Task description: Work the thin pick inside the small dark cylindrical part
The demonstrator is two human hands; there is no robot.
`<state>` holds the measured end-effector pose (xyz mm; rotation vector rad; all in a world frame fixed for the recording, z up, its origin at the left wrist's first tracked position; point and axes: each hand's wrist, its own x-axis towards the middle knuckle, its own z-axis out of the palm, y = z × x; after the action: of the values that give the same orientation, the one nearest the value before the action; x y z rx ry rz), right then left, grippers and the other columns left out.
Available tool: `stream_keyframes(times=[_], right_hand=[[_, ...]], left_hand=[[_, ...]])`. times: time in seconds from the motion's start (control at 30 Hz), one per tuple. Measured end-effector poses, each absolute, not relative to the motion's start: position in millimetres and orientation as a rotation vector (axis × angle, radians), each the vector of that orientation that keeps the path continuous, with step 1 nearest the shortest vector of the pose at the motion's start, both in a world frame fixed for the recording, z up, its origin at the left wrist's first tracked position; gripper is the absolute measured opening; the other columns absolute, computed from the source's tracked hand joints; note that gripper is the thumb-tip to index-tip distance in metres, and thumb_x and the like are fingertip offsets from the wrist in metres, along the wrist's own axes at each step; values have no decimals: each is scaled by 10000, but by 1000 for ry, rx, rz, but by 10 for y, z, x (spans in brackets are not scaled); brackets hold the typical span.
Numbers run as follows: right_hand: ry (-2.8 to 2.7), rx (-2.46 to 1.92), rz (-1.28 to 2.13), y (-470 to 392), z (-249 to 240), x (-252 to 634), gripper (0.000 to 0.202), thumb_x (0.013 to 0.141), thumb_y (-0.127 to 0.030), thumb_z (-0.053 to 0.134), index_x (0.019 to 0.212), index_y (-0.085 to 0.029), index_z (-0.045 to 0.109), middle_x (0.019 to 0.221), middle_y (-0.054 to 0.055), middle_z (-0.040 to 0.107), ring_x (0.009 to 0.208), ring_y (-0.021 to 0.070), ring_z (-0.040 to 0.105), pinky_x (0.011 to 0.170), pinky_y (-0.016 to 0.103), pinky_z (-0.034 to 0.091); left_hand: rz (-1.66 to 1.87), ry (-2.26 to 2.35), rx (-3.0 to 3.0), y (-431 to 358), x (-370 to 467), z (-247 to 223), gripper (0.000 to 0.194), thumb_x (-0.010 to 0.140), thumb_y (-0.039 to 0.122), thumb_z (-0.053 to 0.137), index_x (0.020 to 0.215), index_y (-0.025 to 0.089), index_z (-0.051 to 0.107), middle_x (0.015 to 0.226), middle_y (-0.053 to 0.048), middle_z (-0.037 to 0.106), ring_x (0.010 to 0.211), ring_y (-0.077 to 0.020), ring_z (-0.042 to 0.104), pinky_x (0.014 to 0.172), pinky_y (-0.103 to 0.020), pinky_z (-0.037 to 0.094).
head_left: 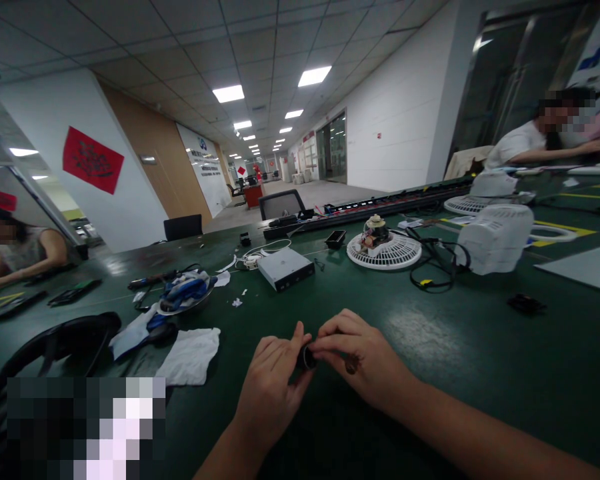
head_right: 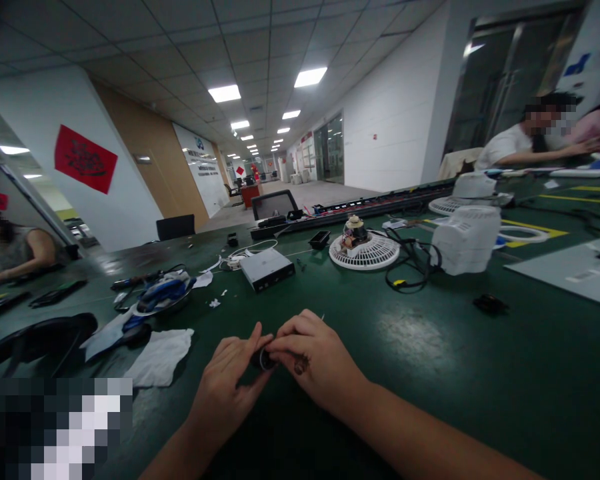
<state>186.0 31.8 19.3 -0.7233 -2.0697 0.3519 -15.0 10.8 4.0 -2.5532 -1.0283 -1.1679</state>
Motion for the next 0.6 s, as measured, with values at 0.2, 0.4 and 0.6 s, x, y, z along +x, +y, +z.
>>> stream_keyframes(times=[0.2, 0.4, 0.6], right_hand=[[-2035, -688, 350, 359, 160, 1865, 100, 914, -172, 641, 925, -217, 730, 867, 39, 740, 790, 186, 622, 709, 334, 503], [-2024, -442, 360, 347, 176, 1858, 118, 910, -131, 646, 956, -219, 710, 860, 24, 781, 707, 160, 641, 679, 331, 485], [-2012, -435, 388, 346, 166, 1865, 120, 849, -91, 693, 839, -210, 689, 777, 1, 757, 680, 157, 570, 656, 311, 457]], left_hand=[[-1220, -1003, -2520, 125, -158, 44, 549, 945, 161, 581, 1456, 150, 381, 1123, -105, 728, 916, -206, 687, 810, -384, 539], [-1245, -991, -2559, 118, -149, 55, 548, 940, 174, 601, 1446, 151, 393, 1124, -104, 728, 919, -202, 689, 810, -374, 531], [-1268, -920, -2641, 77, -125, 49, 565, 933, 162, 616, 1449, 148, 387, 1145, -106, 723, 950, -193, 691, 817, -359, 526]])
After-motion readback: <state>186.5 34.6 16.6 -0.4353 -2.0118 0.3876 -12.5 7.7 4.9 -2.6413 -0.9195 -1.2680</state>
